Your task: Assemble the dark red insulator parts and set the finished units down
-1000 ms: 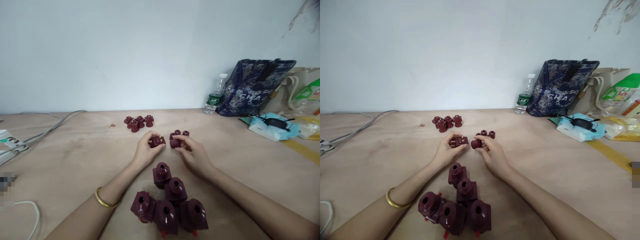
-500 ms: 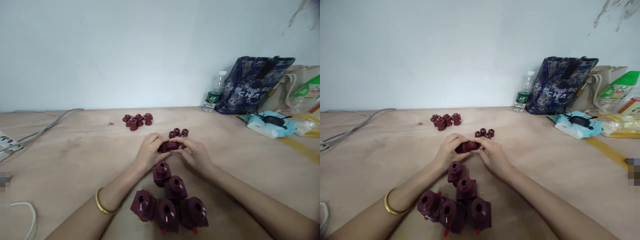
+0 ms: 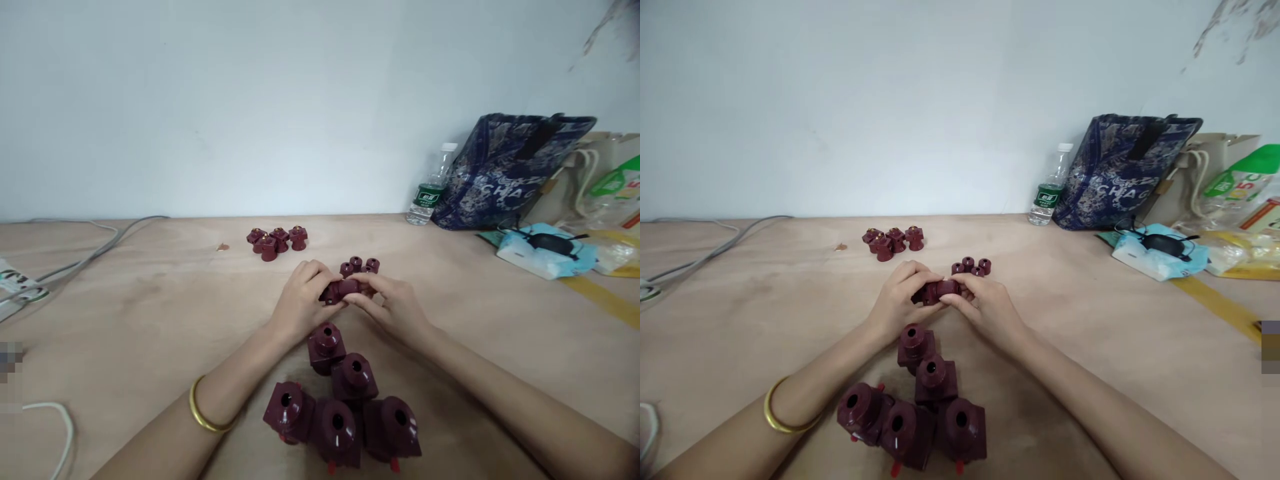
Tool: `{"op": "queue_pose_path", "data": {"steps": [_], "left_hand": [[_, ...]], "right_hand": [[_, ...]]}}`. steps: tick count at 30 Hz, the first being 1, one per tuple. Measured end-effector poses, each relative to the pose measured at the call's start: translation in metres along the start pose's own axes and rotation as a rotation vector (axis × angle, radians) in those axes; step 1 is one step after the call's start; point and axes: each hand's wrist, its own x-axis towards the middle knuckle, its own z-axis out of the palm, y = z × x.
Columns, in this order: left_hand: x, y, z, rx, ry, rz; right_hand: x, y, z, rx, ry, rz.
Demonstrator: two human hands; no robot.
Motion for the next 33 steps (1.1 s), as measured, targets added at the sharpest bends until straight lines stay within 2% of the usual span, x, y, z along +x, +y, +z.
{"op": "queue_pose_path", "data": {"steps": [5, 8, 13, 15, 17, 19, 21, 24, 27, 30, 31, 32, 33], "left_hand": [[0.000, -0.001, 0.001, 0.051, -0.005, 0.087], [-0.001, -0.003, 0.000, 0.040, -0.040, 0.079], [0.001, -0.001, -0.001, -0.040, -0.052, -0.035], [0.002, 0.000, 0.001, -0.175, -0.061, -0.112], [0.002, 0.001, 0.005, -0.399, -0.091, -0.277], [0.002, 0.002, 0.008, -0.662, -0.173, -0.482], [0.001, 0.002, 0.007, -0.878, -0.307, -0.606], [0.001, 0.006, 0.000, -1.062, -0.501, -0.596], [0.000, 0.013, -0.008, -1.198, -0.634, -0.645], [0.001, 0.014, -0.008, -1.237, -0.743, -0.695], [0.002, 0.010, -0.007, -1.158, -0.711, -0.687], [0.003, 0.004, -0.007, -1.018, -0.617, -0.674], [0.004, -0.005, -0.007, -0.826, -0.470, -0.657]], "right_hand": [[0.002, 0.004, 0.002, -0.039, -0.065, 0.130], [0.003, 0.003, 0.001, -0.075, -0.119, 0.146], [0.002, -0.006, -0.002, 0.089, -0.112, 0.035], [0.004, -0.008, -0.005, 0.096, -0.147, 0.073], [0.007, -0.005, -0.011, 0.105, -0.175, 0.113], [0.011, 0.006, -0.019, 0.108, -0.129, 0.153], [0.013, 0.023, -0.026, 0.086, -0.009, 0.216], [0.011, 0.049, -0.027, 0.030, 0.088, 0.272], [0.006, 0.063, -0.019, -0.056, 0.054, 0.244], [0.003, 0.064, -0.008, -0.152, -0.038, 0.229], [0.003, 0.063, -0.006, -0.183, -0.072, 0.230], [0.003, 0.062, -0.004, -0.215, -0.100, 0.231], [0.003, 0.061, -0.002, -0.245, -0.123, 0.230]]}}
